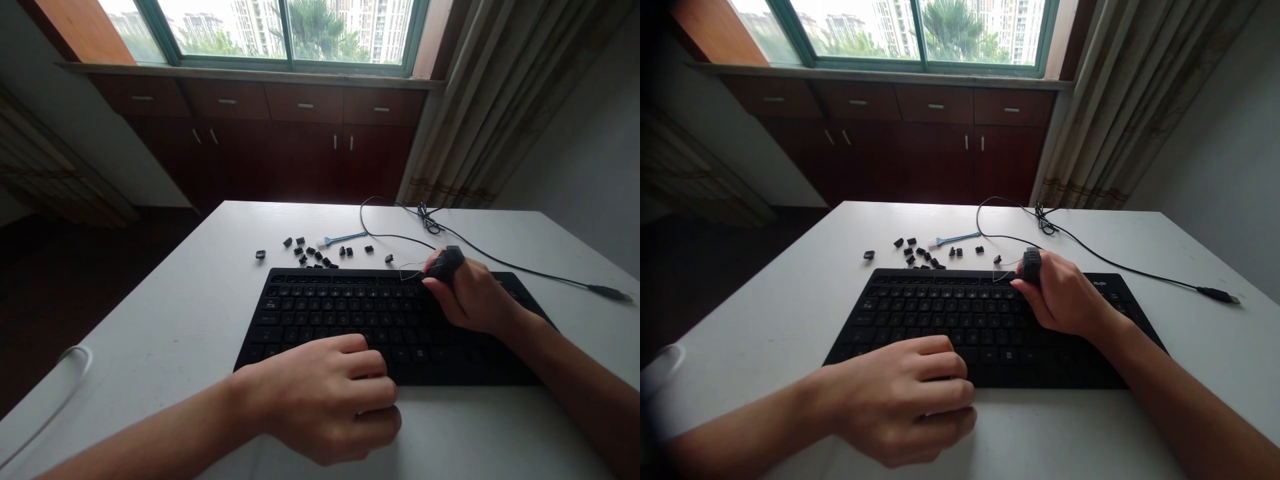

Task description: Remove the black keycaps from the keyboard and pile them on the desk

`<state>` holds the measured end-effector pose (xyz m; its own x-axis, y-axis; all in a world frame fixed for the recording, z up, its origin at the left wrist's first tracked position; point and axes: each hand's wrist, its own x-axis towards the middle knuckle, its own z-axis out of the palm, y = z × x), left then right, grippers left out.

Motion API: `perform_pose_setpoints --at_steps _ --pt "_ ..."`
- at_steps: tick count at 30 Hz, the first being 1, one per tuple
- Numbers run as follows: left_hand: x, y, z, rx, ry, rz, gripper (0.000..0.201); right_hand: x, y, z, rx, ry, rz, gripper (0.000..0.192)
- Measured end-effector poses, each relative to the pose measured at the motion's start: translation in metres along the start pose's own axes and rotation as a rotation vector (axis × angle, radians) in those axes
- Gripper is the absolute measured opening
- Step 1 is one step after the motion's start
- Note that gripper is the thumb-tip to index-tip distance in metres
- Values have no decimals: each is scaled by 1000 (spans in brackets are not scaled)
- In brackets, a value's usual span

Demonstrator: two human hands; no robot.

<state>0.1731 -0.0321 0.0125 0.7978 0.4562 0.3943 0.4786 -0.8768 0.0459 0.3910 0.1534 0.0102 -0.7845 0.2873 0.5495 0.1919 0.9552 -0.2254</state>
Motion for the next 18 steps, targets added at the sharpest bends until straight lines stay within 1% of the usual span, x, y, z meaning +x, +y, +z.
perform_pose_setpoints --at_steps 1,3,5,7,10,18 --pt "0 0 0 0 1 0 15 0 0 -1 -16 6 -16 14" --pt "0 0 0 1 -1 1 15 -1 2 -2 -25 62 -20 12" --pt "0 -1 0 -4 -7 3 16 -2 4 -4 11 137 20 8" --pt "0 -1 0 -10 -14 4 16 -2 6 -5 80 161 66 8" --pt "0 -1 0 -15 -17 1 16 -1 6 -5 162 103 85 10" --pt "-1 -1 0 -7 -7 13 16 0 4 -5 193 2 66 13"
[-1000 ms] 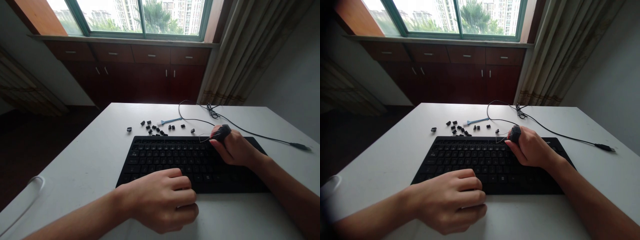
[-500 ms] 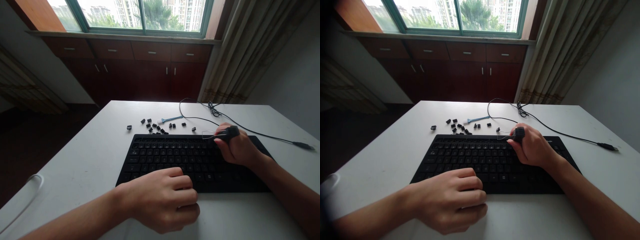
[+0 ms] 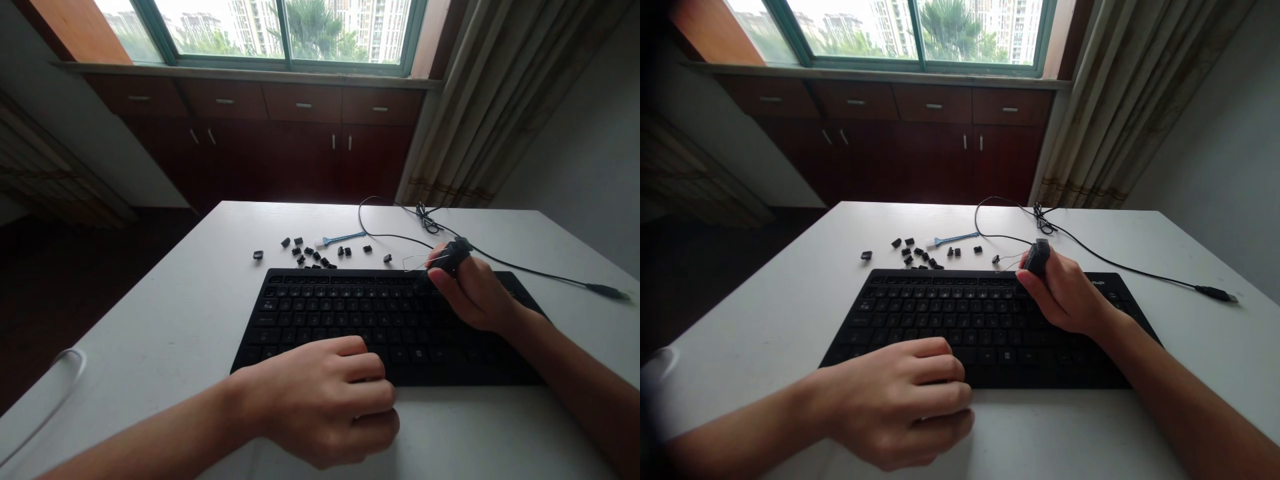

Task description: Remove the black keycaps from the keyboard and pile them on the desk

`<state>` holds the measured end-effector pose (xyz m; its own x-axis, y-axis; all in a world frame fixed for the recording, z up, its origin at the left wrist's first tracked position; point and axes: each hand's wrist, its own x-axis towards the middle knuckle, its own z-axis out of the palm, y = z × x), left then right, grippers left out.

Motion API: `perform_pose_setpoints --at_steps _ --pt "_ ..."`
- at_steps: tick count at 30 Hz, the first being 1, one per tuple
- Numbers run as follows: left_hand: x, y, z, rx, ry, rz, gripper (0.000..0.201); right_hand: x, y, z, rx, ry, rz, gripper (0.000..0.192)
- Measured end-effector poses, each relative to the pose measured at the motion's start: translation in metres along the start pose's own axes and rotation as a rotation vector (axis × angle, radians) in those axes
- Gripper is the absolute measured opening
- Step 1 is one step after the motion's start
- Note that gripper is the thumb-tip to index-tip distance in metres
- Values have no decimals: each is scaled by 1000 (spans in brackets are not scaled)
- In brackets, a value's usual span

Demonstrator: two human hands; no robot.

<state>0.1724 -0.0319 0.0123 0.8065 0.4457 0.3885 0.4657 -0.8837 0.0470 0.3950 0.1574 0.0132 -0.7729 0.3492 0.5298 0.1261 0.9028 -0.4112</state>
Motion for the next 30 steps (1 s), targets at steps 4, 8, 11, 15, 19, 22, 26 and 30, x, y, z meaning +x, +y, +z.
perform_pose_setpoints --at_steps 4,8,11,15,19,22,26,30 --pt "0 -1 1 13 14 11 16 -1 -1 0 10 -38 -14 15" --pt "0 0 1 20 25 11 16 0 -2 0 9 -72 -21 15" --pt "0 0 0 28 28 5 16 3 -4 -2 -26 -106 -46 14" --pt "1 0 0 28 11 -1 16 6 -4 -6 -59 -143 -48 13" --pt "0 0 0 21 -3 2 16 5 0 -7 -38 -104 -31 10" --pt "-1 -1 1 20 3 5 15 4 3 -8 -51 -63 3 8" --pt "0 0 1 26 17 2 15 4 1 -10 -83 -67 12 10" --pt "0 1 0 28 18 4 17 4 -6 -12 -130 -88 -83 15"
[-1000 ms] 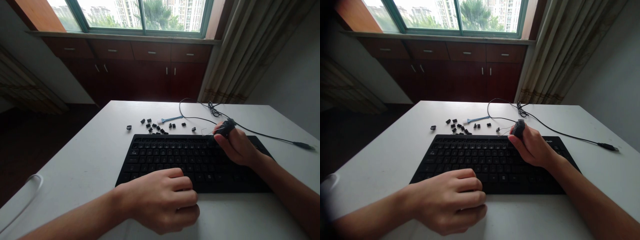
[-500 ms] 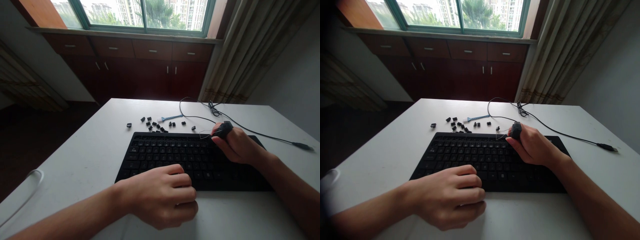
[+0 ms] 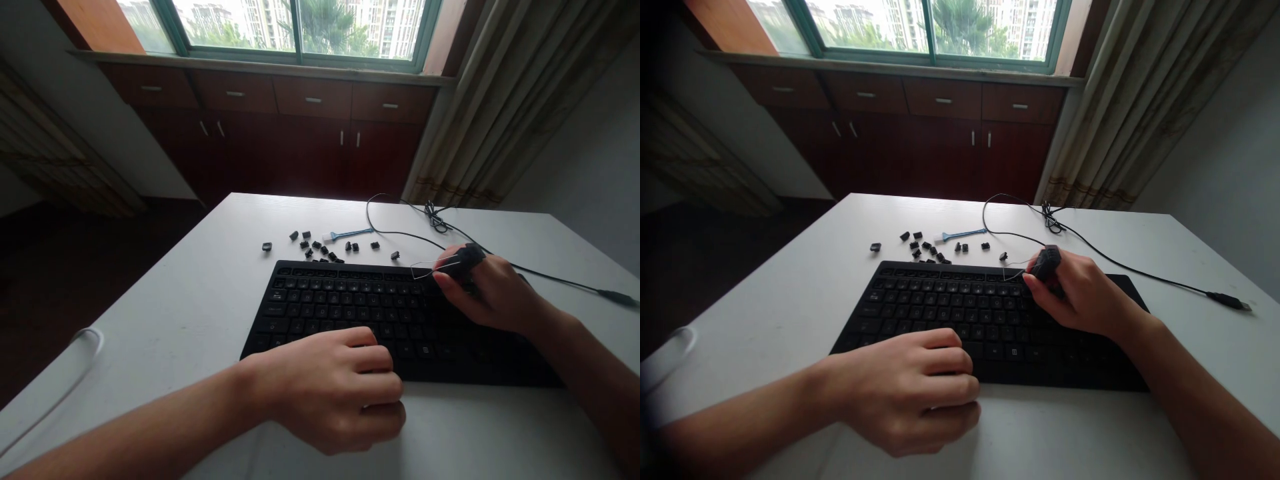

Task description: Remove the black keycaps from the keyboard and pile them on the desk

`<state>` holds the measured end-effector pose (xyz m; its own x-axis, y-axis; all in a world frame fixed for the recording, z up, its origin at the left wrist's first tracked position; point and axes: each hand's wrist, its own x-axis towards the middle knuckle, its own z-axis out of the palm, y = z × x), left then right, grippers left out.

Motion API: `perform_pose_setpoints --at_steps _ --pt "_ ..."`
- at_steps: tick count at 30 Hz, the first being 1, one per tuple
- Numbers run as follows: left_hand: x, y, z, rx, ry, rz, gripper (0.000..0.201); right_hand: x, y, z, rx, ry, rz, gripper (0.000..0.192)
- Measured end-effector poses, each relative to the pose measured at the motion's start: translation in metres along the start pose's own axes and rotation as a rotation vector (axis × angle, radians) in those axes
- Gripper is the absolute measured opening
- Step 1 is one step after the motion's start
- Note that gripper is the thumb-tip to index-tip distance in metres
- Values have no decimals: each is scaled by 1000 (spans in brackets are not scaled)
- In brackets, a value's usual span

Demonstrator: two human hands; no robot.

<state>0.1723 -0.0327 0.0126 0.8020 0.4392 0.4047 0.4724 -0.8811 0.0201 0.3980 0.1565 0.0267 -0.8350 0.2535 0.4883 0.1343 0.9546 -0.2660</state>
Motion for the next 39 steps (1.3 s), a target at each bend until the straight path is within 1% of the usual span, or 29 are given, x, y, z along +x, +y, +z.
perform_pose_setpoints --at_steps 4,6,8,11,13,20,24,26,27,30,32,34,37,38,39 --pt "0 0 0 -3 -7 -2 17 1 -4 -2 -15 -18 -38 18" --pt "0 0 0 -5 -2 -3 16 1 -3 -2 7 -24 -29 18" --pt "1 -1 0 -9 2 -2 16 1 -1 -1 39 -7 24 14" --pt "1 -1 0 -14 -3 -4 16 0 2 0 85 30 148 7" --pt "1 -1 0 -18 -13 -9 16 0 3 1 119 39 199 5" --pt "0 -2 1 -19 -12 -9 14 2 1 3 175 56 253 10" --pt "1 -1 1 -19 -9 -8 13 3 1 0 198 63 289 14" --pt "1 0 1 -19 -10 -11 11 4 3 -4 252 108 324 16" --pt "1 0 1 -21 -10 -15 10 4 5 -7 292 162 359 18" --pt "3 0 0 -21 -9 -27 8 6 10 -15 404 388 504 23" --pt "4 0 -1 -19 -4 -27 7 6 13 -19 431 493 560 24" --pt "5 0 -2 -20 4 -26 7 5 15 -20 401 517 549 24" --pt "5 0 -2 -27 -5 -30 9 5 14 -16 290 479 458 21" --pt "4 0 -2 -27 -13 -32 9 6 12 -14 284 481 432 20" --pt "4 0 -1 -25 -21 -35 9 7 9 -12 334 490 425 20"
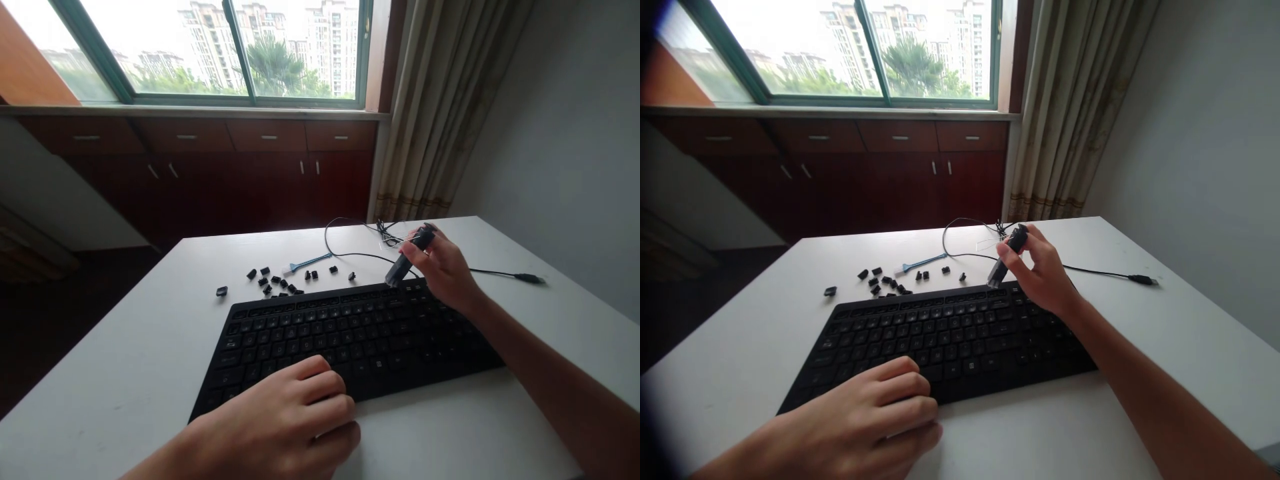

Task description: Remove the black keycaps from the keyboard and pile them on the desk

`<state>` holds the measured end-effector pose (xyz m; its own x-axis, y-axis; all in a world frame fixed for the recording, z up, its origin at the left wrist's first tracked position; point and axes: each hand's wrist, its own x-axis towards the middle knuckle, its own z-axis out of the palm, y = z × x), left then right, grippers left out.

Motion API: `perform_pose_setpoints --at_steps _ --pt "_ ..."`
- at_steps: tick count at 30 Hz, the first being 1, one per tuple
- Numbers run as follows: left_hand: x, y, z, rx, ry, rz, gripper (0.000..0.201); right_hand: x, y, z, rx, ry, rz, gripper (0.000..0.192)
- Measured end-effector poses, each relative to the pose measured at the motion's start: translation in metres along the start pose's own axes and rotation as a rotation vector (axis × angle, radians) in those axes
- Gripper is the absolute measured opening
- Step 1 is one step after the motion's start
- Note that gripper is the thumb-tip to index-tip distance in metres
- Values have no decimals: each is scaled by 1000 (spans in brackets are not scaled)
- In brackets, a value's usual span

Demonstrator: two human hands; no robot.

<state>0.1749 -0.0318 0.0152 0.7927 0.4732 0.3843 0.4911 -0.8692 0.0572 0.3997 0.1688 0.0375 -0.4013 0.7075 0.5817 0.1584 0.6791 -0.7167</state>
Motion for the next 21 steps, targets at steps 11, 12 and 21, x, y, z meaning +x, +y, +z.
perform_pose_setpoints --at_steps 11,12,21 --pt "1 0 0 16 1 5 8 -5 -28 22 1138 8 566 20" --pt "1 0 0 17 7 5 6 -5 -30 22 1139 14 571 28" --pt "-1 -1 2 19 19 9 1 -8 -25 17 1152 -52 551 35"
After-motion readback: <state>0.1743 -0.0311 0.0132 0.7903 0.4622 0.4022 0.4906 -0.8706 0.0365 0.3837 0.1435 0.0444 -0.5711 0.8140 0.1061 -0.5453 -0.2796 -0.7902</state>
